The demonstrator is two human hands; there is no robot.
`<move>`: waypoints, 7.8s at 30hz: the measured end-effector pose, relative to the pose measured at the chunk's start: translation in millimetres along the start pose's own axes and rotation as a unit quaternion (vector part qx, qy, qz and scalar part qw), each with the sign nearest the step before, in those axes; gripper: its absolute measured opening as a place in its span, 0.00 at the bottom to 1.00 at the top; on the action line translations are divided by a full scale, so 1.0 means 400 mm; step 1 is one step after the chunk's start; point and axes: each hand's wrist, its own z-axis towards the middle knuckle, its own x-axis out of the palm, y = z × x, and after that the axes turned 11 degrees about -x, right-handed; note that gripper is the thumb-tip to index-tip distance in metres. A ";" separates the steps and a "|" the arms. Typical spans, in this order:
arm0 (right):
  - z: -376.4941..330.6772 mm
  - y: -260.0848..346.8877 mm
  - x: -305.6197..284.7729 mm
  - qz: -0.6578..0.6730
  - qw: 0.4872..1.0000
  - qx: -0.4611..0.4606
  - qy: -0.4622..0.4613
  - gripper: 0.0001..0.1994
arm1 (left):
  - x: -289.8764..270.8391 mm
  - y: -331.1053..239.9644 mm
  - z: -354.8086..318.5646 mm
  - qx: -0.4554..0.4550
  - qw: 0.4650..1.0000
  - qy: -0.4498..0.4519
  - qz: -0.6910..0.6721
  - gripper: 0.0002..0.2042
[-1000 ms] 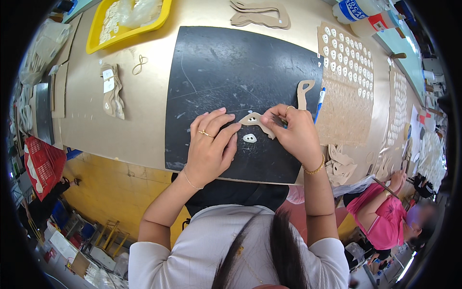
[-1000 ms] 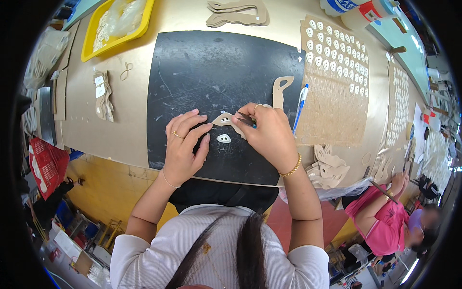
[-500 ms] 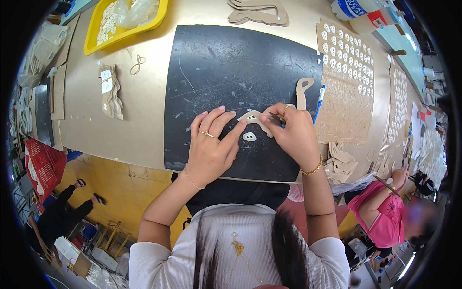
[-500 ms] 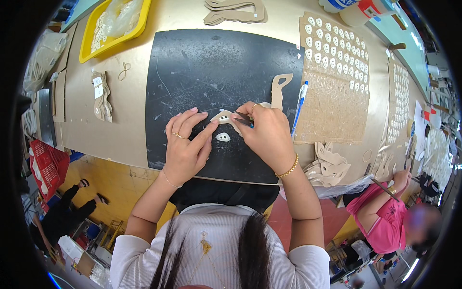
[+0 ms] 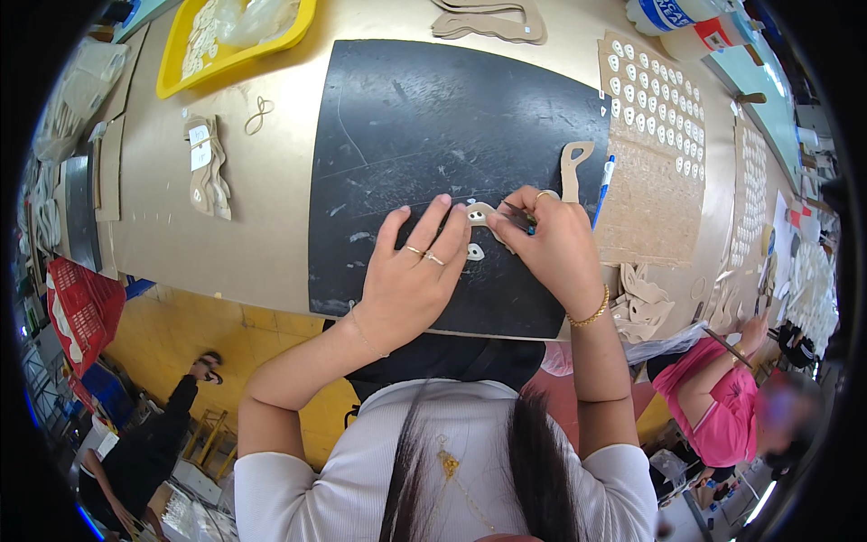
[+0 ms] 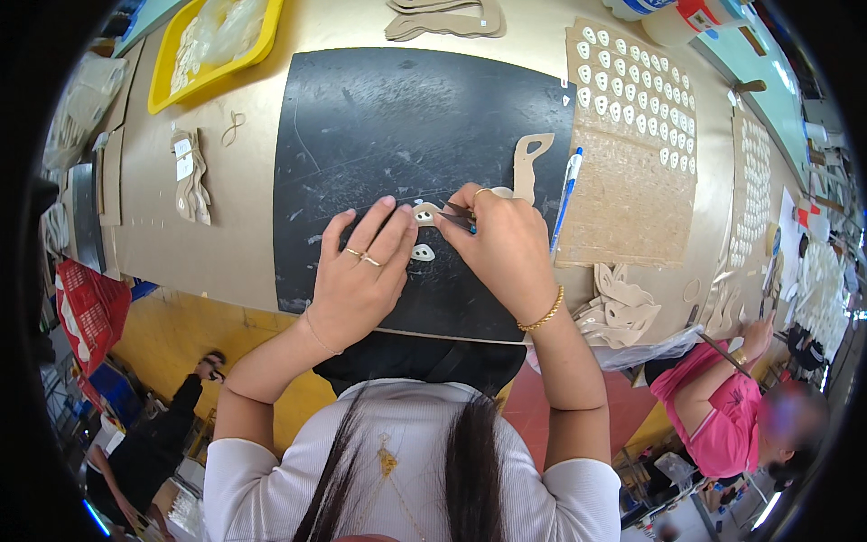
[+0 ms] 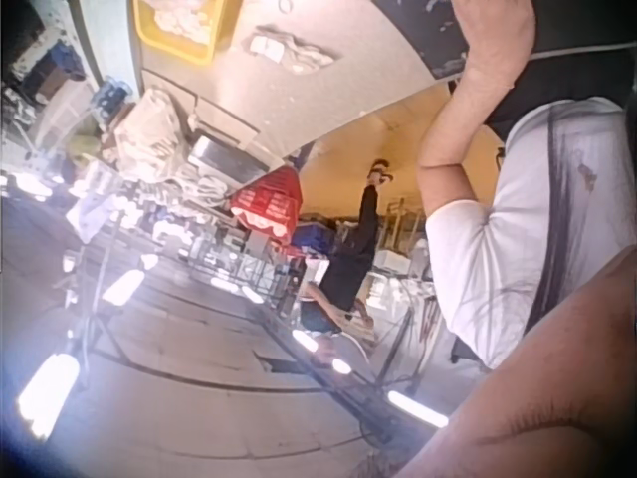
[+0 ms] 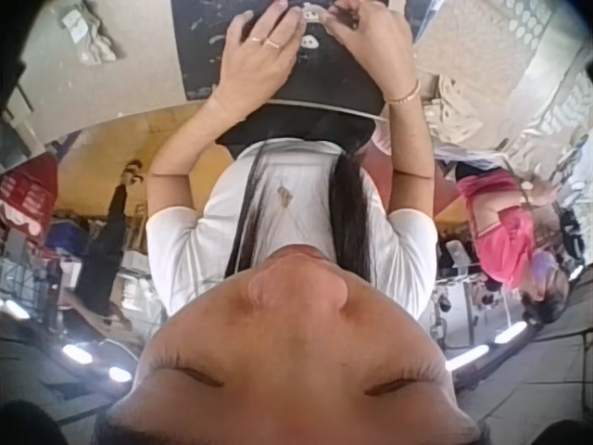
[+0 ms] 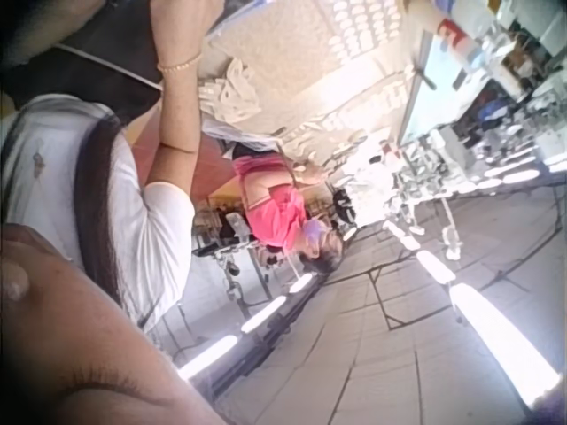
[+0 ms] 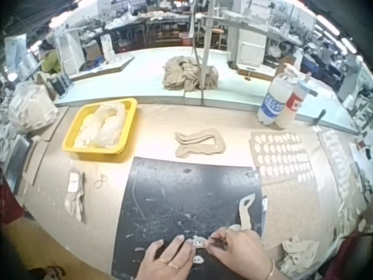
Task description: The person uses a rotary cutter and a template to cut small white fabric pieces on a black mat. They repeatedly position the template, cut along its edge, and place the cut pieces aside. The person also writes on small white paper pieces with a blue marker and sets them on the table.
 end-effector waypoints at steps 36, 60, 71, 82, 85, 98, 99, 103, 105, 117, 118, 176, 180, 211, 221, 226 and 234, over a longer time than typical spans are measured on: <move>0.025 -0.001 -0.002 0.018 0.999 0.032 0.007 0.14 | 0.007 -0.003 -0.006 -0.031 0.998 0.045 -0.040 0.28; 0.032 0.016 0.010 -0.032 0.998 0.053 -0.011 0.20 | 0.001 -0.023 0.009 -0.042 0.999 0.028 -0.009 0.25; 0.039 0.026 0.012 -0.069 0.996 0.055 -0.008 0.22 | 0.004 -0.022 0.012 -0.039 0.999 0.013 0.005 0.24; 0.032 0.034 0.007 -0.070 0.995 0.076 0.015 0.18 | -0.006 -0.009 0.010 -0.071 0.995 0.027 -0.058 0.26; 0.031 0.030 0.007 -0.074 0.995 0.066 0.019 0.18 | 0.000 -0.011 0.015 -0.067 0.996 0.021 -0.059 0.25; -0.066 -0.007 -0.065 0.067 0.987 0.017 -0.147 0.09 | 0.024 0.035 0.039 -0.004 0.998 -0.010 -0.060 0.24; -0.070 -0.006 -0.065 0.054 0.989 0.008 -0.137 0.08 | 0.026 0.037 0.039 -0.002 0.998 -0.017 -0.059 0.24; -0.082 -0.010 -0.018 0.065 0.984 -0.040 -0.159 0.08 | 0.031 0.042 0.038 0.015 0.997 -0.017 -0.073 0.22; -0.085 0.004 -0.014 0.061 0.990 -0.035 -0.125 0.09 | 0.036 0.043 0.029 0.030 0.996 -0.020 -0.081 0.21; -0.103 -0.077 -0.052 0.006 0.982 0.056 -0.179 0.12 | 0.030 0.036 0.031 0.013 0.998 -0.047 -0.039 0.22; -0.093 -0.070 -0.052 0.021 0.984 0.045 -0.171 0.12 | 0.031 0.039 0.029 0.003 0.997 -0.051 -0.059 0.22; -0.063 -0.062 -0.031 0.132 0.985 0.013 -0.113 0.14 | 0.035 0.047 0.023 0.037 0.996 -0.039 -0.074 0.20; -0.075 -0.075 -0.032 0.183 0.978 0.013 -0.102 0.13 | 0.031 0.042 0.027 0.049 0.995 -0.024 -0.086 0.20; -0.148 -0.060 -0.145 0.206 0.939 0.031 -0.273 0.12 | 0.049 0.048 0.076 -0.071 0.955 -0.062 -0.283 0.33; -0.326 -0.060 -0.349 -0.049 0.985 0.052 -0.156 0.17 | 0.049 0.047 0.077 -0.091 0.951 -0.047 -0.291 0.29; -0.340 -0.008 -0.386 0.001 0.985 0.139 -0.098 0.18 | 0.054 0.044 0.078 -0.100 0.947 -0.034 -0.305 0.29; -0.387 -0.031 -0.362 0.097 0.978 0.126 -0.136 0.18 | 0.055 0.056 0.079 -0.099 0.945 -0.031 -0.309 0.28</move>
